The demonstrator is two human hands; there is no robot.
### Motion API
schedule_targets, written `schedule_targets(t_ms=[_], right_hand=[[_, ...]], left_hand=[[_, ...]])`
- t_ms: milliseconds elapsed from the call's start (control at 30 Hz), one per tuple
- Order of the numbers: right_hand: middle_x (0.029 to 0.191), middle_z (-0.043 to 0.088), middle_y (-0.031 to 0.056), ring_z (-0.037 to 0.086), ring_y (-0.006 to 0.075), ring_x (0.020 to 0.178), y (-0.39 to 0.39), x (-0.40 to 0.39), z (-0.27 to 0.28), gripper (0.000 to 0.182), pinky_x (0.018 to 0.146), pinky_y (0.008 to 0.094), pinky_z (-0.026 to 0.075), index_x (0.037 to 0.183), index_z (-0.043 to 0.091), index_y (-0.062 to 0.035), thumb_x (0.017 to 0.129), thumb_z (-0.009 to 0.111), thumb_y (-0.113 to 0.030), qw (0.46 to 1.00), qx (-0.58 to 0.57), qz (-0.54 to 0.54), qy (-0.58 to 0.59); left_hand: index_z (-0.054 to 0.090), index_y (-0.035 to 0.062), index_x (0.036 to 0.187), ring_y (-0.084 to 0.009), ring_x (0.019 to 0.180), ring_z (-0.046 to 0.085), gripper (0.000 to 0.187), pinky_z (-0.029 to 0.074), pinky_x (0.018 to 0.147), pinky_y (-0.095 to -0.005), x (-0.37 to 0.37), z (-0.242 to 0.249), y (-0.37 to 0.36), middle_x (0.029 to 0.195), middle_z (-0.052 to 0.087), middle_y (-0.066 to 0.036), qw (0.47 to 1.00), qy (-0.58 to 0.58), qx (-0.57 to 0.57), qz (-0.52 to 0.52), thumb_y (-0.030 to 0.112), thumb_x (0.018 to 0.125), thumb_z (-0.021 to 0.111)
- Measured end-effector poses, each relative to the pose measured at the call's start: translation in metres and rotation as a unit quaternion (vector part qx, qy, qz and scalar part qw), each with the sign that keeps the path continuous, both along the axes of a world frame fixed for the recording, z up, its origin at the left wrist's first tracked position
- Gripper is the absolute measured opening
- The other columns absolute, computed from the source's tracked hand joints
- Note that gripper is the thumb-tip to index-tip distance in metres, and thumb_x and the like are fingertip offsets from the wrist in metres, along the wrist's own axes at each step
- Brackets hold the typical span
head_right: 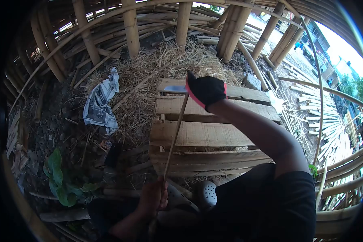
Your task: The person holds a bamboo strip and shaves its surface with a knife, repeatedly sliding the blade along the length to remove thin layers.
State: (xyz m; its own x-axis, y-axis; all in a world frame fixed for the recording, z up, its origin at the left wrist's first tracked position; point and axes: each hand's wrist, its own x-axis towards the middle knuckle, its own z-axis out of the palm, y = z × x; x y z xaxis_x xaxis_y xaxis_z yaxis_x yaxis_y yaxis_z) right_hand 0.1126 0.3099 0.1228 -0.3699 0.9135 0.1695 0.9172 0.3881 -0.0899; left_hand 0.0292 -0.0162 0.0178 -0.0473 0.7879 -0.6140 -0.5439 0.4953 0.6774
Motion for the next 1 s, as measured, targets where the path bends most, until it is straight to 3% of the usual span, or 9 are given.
schedule_targets(t_ms=[100, 200, 333, 367, 467, 567, 667, 800, 1000], right_hand=[[0.079, 0.069, 0.0200, 0.068, 0.0392, 0.083, 0.012, 0.003, 0.007, 0.075, 0.085, 0.0471, 0.050, 0.083, 0.072, -0.0070, 0.100, 0.017, -0.055, 1.000, -0.001, -0.016, 0.004], [0.074, 0.069, 0.0175, 0.068, 0.0392, 0.075, -0.031, -0.004, -0.011, 0.073, 0.074, 0.0490, 0.052, 0.078, 0.069, -0.0060, 0.101, 0.019, -0.053, 1.000, -0.002, 0.001, 0.003], [0.073, 0.069, 0.0177, 0.067, 0.0396, 0.075, 0.005, 0.001, 0.002, 0.071, 0.074, 0.0480, 0.051, 0.079, 0.069, -0.0059, 0.101, 0.019, -0.052, 0.999, 0.043, 0.012, 0.010], [0.081, 0.071, 0.0173, 0.068, 0.0390, 0.084, 0.013, 0.004, 0.003, 0.075, 0.083, 0.0470, 0.050, 0.082, 0.073, -0.0062, 0.100, 0.017, -0.052, 1.000, 0.008, -0.003, -0.009], [0.087, 0.071, 0.0190, 0.067, 0.0401, 0.089, -0.032, -0.003, -0.005, 0.073, 0.087, 0.0471, 0.049, 0.088, 0.072, -0.0056, 0.100, 0.018, -0.054, 0.999, -0.041, -0.009, 0.002], [0.081, 0.070, 0.0203, 0.068, 0.0382, 0.089, -0.031, -0.003, 0.002, 0.076, 0.090, 0.0448, 0.049, 0.084, 0.073, -0.0049, 0.099, 0.019, -0.056, 0.999, -0.046, 0.005, -0.008], [0.080, 0.070, 0.0193, 0.068, 0.0381, 0.086, -0.001, 0.005, 0.011, 0.075, 0.087, 0.0460, 0.050, 0.081, 0.072, -0.0049, 0.100, 0.018, -0.054, 1.000, -0.005, 0.019, -0.015], [0.081, 0.071, 0.0170, 0.069, 0.0382, 0.083, -0.044, -0.002, -0.017, 0.073, 0.080, 0.0486, 0.051, 0.083, 0.071, -0.0044, 0.099, 0.020, -0.055, 0.999, -0.037, 0.000, 0.008], [0.082, 0.071, 0.0182, 0.068, 0.0388, 0.085, -0.024, 0.000, -0.002, 0.074, 0.083, 0.0475, 0.050, 0.084, 0.072, -0.0046, 0.099, 0.019, -0.055, 0.999, -0.033, 0.007, -0.013]], left_hand=[[0.052, 0.0073, 0.085, -0.0072, 0.039, 0.037, 0.039, 0.032, 0.037, -0.0247, 0.001, 0.001, -0.001, 0.053, 0.040, 0.001, 1.000, -0.011, 0.012, 0.004, 0.040, 0.105, 0.042], [0.052, 0.0078, 0.086, -0.0076, 0.038, 0.035, 0.039, 0.030, 0.036, -0.0251, 0.001, 0.002, 0.000, 0.052, 0.040, 0.001, 1.000, -0.006, 0.026, 0.006, 0.041, 0.105, 0.042], [0.052, 0.0077, 0.086, -0.0081, 0.036, 0.035, 0.039, 0.028, 0.035, -0.0253, 0.000, 0.003, 0.003, 0.051, 0.040, 0.000, 1.000, -0.013, 0.013, 0.001, 0.040, 0.105, 0.042], [0.052, 0.0077, 0.086, -0.0083, 0.036, 0.035, 0.039, 0.028, 0.035, -0.0253, 0.000, 0.004, 0.003, 0.052, 0.040, 0.000, 1.000, -0.014, 0.017, 0.005, 0.040, 0.105, 0.043], [0.050, 0.0097, 0.082, -0.0082, 0.035, 0.032, 0.039, 0.025, 0.035, -0.0251, 0.002, 0.008, 0.005, 0.051, 0.039, 0.001, 1.000, -0.019, 0.007, 0.009, 0.041, 0.104, 0.044], [0.050, 0.0098, 0.083, -0.0082, 0.036, 0.032, 0.038, 0.026, 0.036, -0.0249, 0.000, 0.013, 0.007, 0.051, 0.039, 0.001, 0.999, -0.031, -0.012, 0.008, 0.040, 0.104, 0.043], [0.050, 0.0101, 0.083, -0.0080, 0.038, 0.033, 0.037, 0.027, 0.036, -0.0250, 0.000, 0.009, 0.008, 0.052, 0.039, 0.002, 1.000, -0.021, 0.018, 0.002, 0.040, 0.104, 0.043], [0.050, 0.0103, 0.083, -0.0075, 0.038, 0.033, 0.037, 0.027, 0.037, -0.0249, 0.002, 0.012, 0.010, 0.053, 0.039, 0.002, 1.000, -0.015, 0.006, 0.014, 0.040, 0.104, 0.044], [0.050, 0.0105, 0.085, -0.0070, 0.038, 0.032, 0.036, 0.027, 0.037, -0.0247, 0.003, 0.010, 0.008, 0.052, 0.039, 0.002, 0.999, -0.026, 0.025, 0.010, 0.041, 0.103, 0.045]])
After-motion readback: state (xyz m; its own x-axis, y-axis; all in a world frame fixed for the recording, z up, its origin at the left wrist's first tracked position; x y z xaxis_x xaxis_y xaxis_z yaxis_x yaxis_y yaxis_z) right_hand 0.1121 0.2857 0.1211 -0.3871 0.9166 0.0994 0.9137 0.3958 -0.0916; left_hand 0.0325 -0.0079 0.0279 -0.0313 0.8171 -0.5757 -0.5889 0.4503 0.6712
